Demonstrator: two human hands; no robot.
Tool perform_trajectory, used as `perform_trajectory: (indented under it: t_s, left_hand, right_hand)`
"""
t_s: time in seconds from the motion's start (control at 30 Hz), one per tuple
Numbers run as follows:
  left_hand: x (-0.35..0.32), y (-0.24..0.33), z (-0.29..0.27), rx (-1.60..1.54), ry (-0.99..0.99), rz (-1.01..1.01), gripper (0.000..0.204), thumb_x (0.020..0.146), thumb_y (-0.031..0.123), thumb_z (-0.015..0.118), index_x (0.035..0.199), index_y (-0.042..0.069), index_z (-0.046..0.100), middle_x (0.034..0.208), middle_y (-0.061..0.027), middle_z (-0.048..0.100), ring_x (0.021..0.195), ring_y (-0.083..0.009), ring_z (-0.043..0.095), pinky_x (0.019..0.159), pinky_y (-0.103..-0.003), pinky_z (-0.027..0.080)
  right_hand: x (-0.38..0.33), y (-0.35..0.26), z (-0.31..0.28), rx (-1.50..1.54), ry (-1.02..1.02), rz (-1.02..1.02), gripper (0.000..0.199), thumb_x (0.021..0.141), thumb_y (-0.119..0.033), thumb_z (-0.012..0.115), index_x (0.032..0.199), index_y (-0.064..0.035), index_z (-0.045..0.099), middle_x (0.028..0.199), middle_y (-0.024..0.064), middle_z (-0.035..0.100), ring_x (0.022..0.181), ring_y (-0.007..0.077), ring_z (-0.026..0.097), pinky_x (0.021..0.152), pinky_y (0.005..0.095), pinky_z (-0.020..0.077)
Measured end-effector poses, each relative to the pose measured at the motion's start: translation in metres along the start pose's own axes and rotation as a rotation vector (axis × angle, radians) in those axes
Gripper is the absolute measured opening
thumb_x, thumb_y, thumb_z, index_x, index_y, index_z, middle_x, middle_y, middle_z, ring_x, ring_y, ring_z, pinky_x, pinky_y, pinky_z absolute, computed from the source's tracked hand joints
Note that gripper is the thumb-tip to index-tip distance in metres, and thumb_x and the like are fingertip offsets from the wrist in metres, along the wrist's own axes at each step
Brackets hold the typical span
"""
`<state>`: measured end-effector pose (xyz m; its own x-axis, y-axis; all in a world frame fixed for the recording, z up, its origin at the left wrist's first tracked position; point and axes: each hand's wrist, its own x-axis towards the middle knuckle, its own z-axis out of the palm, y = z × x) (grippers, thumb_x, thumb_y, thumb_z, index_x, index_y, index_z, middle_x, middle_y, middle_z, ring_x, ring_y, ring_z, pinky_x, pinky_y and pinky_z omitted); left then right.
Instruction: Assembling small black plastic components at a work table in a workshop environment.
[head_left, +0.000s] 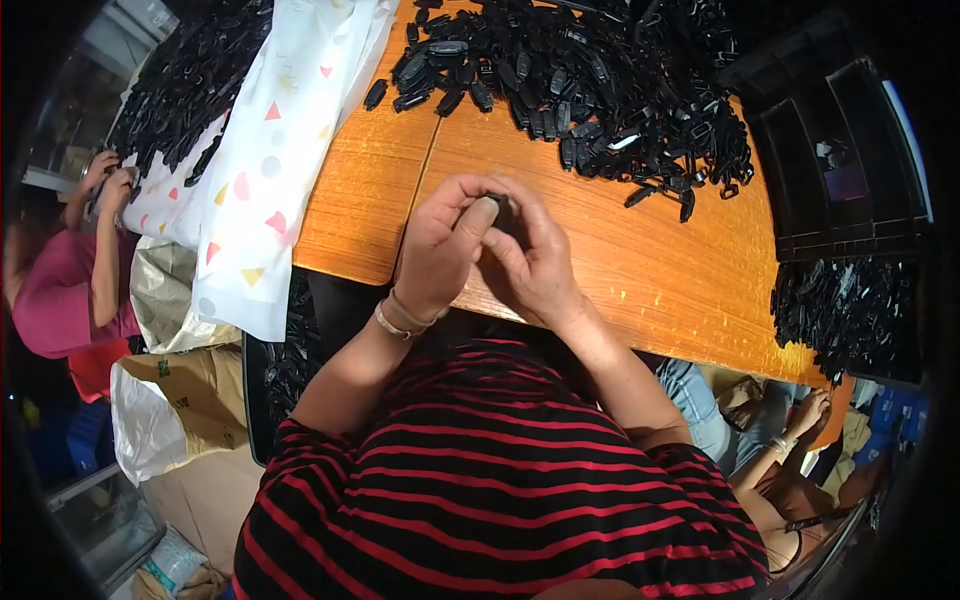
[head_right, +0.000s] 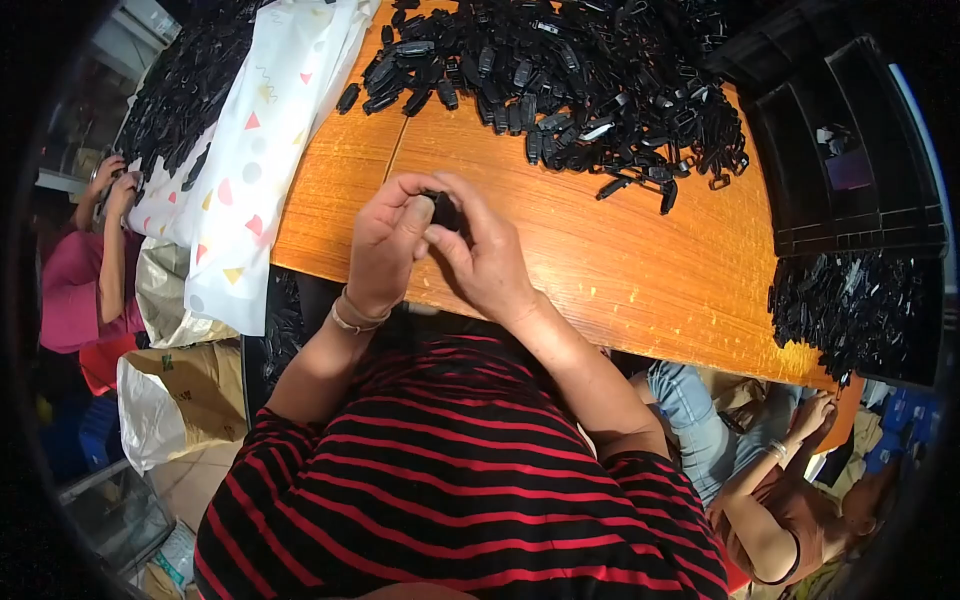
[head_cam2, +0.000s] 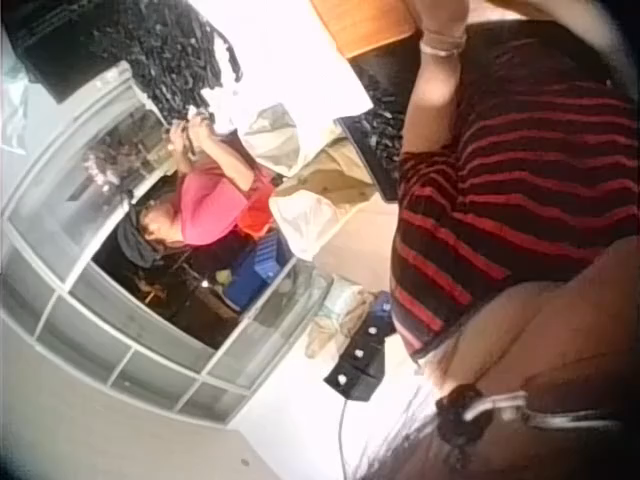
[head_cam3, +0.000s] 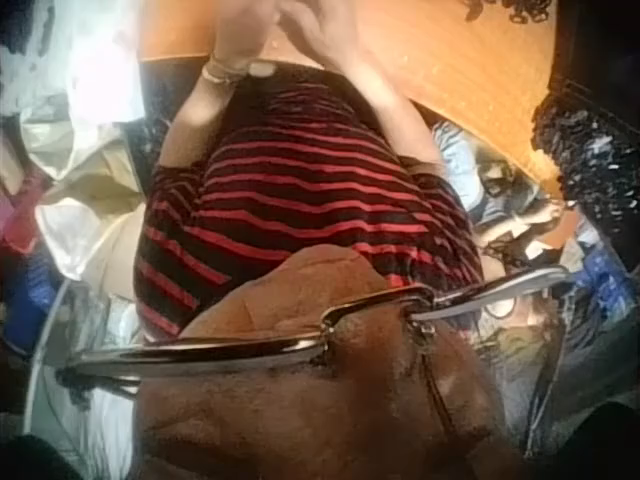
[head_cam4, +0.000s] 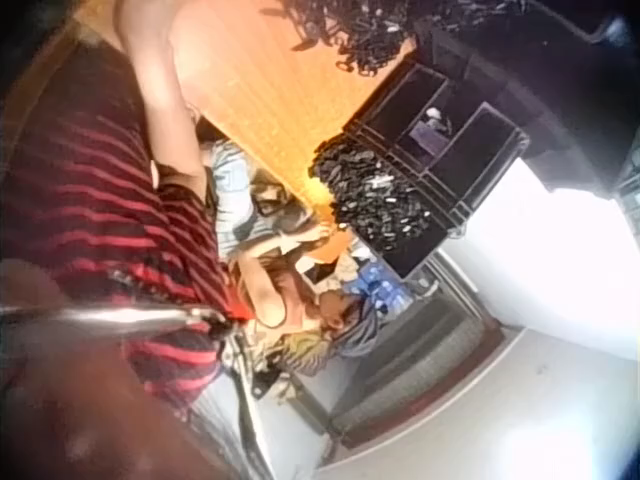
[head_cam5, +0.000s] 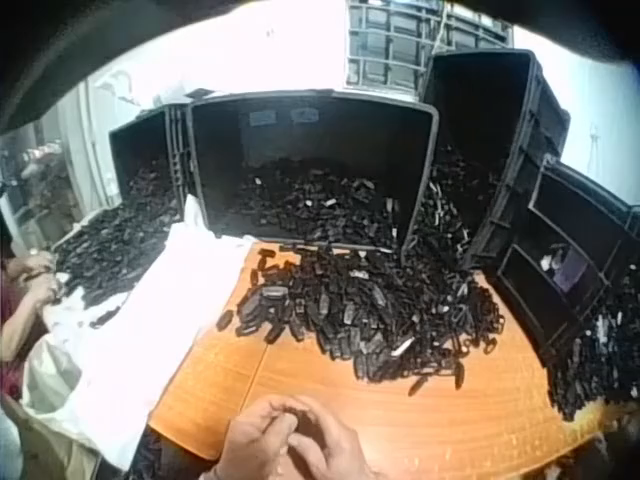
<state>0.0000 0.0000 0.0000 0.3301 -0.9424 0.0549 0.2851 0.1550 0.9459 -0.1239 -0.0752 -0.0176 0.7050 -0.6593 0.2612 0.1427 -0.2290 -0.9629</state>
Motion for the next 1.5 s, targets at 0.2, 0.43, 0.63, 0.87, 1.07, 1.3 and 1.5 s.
perform_trajectory:
  t_s: [0.2,0.43,0.63,0.87,1.07,1.3,1.5]
  left_hand:
    - [-0.008,0.0,-0.006,-0.113,0.032,0.035,0.012,0.097,0.009,0.051,0.104,0.001,0.058,0.09,-0.0007,0.061,0.082,-0.0056,0.055,0.075,-0.02,0.046]
    - [-0.053,0.046,-0.059,0.599,-0.093,-0.251,0.017,0.096,0.011,0.053,0.094,-0.003,0.062,0.08,-0.0049,0.063,0.075,-0.0123,0.059,0.07,-0.026,0.048]
    - [-0.115,0.088,-0.118,1.478,-0.288,-0.306,0.02,0.083,0.01,0.068,0.1,0.0,0.067,0.087,-0.0107,0.068,0.082,-0.0219,0.067,0.071,-0.032,0.05]
    - [-0.026,0.064,-0.072,1.097,-0.189,-0.033,0.017,0.087,0.008,0.063,0.102,0.001,0.066,0.088,-0.0138,0.066,0.079,-0.0248,0.065,0.07,-0.034,0.05]
    - [0.064,0.021,-0.054,1.154,-0.119,0.291,0.014,0.086,0.011,0.063,0.097,0.003,0.067,0.09,-0.0142,0.066,0.083,-0.0323,0.064,0.072,-0.038,0.05]
    - [0.071,0.006,-0.039,1.269,0.064,0.391,0.013,0.084,0.011,0.067,0.095,0.005,0.067,0.089,-0.0119,0.062,0.083,-0.0312,0.062,0.07,-0.038,0.049]
    - [0.069,0.004,-0.029,1.272,-0.04,0.465,0.014,0.082,0.012,0.069,0.095,0.006,0.067,0.086,-0.0107,0.057,0.081,-0.0309,0.061,0.069,-0.039,0.049]
  right_hand:
    - [-0.002,-0.008,0.024,-0.155,0.089,-0.202,0.049,0.088,-0.004,0.064,0.133,0.0008,0.048,0.114,0.0121,0.062,0.103,0.0189,0.06,0.086,0.0302,0.0484]
    - [-0.009,-0.01,0.001,-0.38,-0.315,0.008,0.047,0.083,-0.008,0.07,0.128,-0.0071,0.056,0.087,0.0064,0.062,0.072,0.0145,0.059,0.064,0.0279,0.0483]
    - [0.034,-0.016,-0.078,-1.012,0.163,-0.026,0.032,0.082,-0.017,0.072,0.108,-0.0003,0.064,0.095,0.0163,0.064,0.074,0.0302,0.067,0.067,0.0366,0.0548]
    - [0.063,-0.003,-0.075,-1.33,0.081,0.081,0.032,0.08,-0.02,0.073,0.105,-0.0022,0.063,0.1,0.018,0.06,0.074,0.0378,0.066,0.065,0.0448,0.0555]
    - [0.056,-0.002,-0.061,-0.914,-0.119,-0.131,0.032,0.078,-0.007,0.073,0.109,-0.0027,0.064,0.099,0.0151,0.062,0.082,0.0339,0.065,0.071,0.0396,0.0542]
    - [0.04,-0.005,-0.078,-0.917,0.02,-0.14,0.026,0.079,-0.001,0.07,0.105,-0.0025,0.066,0.092,0.0127,0.063,0.079,0.0289,0.065,0.069,0.0359,0.053]
    - [0.043,0.0,-0.062,-0.945,0.026,-0.167,0.025,0.078,-0.004,0.071,0.102,-0.005,0.066,0.091,0.0116,0.059,0.075,0.0315,0.064,0.064,0.039,0.0526]
